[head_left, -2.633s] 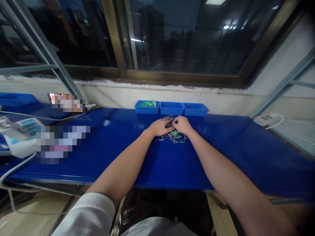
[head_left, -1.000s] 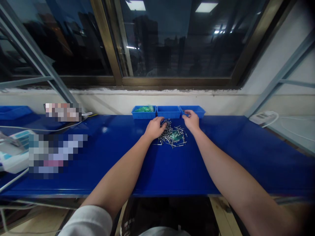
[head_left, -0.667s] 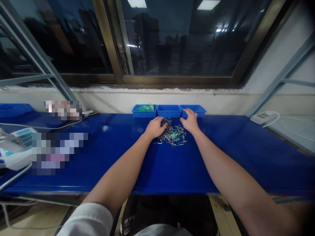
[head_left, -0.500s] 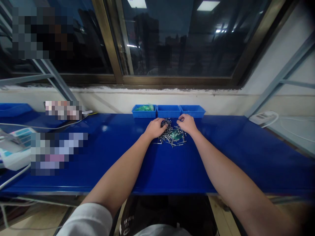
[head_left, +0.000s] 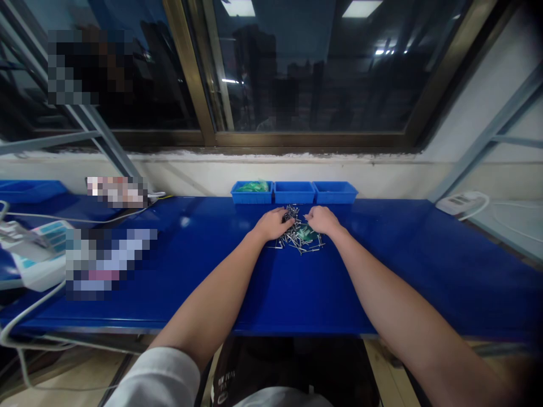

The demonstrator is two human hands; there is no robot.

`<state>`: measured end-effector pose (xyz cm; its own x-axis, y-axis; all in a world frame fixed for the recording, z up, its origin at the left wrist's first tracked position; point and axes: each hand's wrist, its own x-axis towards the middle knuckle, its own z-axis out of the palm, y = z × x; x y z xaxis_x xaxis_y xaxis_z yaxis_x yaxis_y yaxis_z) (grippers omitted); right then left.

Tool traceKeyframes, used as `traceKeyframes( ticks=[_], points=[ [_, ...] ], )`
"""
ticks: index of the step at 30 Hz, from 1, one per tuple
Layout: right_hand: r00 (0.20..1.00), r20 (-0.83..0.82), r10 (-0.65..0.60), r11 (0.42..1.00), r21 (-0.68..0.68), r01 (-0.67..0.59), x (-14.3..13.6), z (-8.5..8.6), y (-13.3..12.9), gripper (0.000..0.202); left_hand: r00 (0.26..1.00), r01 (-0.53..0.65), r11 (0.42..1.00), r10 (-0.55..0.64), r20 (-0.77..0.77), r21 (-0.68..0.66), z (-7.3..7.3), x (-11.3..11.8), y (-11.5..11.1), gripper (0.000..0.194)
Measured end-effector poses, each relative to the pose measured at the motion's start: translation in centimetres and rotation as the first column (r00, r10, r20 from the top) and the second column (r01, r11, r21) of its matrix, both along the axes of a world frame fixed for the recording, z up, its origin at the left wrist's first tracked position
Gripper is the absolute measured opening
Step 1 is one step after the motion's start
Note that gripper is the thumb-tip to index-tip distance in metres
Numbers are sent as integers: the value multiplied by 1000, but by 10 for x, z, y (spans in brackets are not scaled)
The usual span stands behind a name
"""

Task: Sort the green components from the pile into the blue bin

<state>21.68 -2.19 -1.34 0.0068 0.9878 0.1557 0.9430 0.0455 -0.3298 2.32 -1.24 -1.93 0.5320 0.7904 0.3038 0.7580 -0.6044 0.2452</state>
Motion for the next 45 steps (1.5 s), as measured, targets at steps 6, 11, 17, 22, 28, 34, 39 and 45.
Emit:
traceKeyframes(
  ticks=[6,11,17,22,28,34,39,45],
  points=[
    [995,-4,100,978,187,-98,-4,2,0,30,998,9,998,-13,67,68,3,-1,-2,49],
    [961,-101,257,935,277,-221,-12,5,-3,30,978,99,980,-128,164,173,10,1,-6,34],
    [888,-296,352,919,287,-269,-17,5,-6,29,955,169,958,-217,202,231,11,5,-5,21],
    [633,-654,414,910,280,-307,-18,4,-5,16,951,144,959,-202,233,244,10,3,-2,17],
    [501,-775,387,922,310,-232,-16,5,0,21,962,68,970,-126,241,235,10,3,-4,22],
    [836,-439,328,874,478,-92,-6,5,2,27,961,-73,981,20,277,180,5,0,1,30],
    [966,-169,197,850,520,-82,-3,3,5,41,960,-101,987,63,272,127,0,-1,5,31],
    [999,-41,16,922,386,1,-2,1,10,64,963,-88,991,59,263,100,-5,0,7,34]
  ],
)
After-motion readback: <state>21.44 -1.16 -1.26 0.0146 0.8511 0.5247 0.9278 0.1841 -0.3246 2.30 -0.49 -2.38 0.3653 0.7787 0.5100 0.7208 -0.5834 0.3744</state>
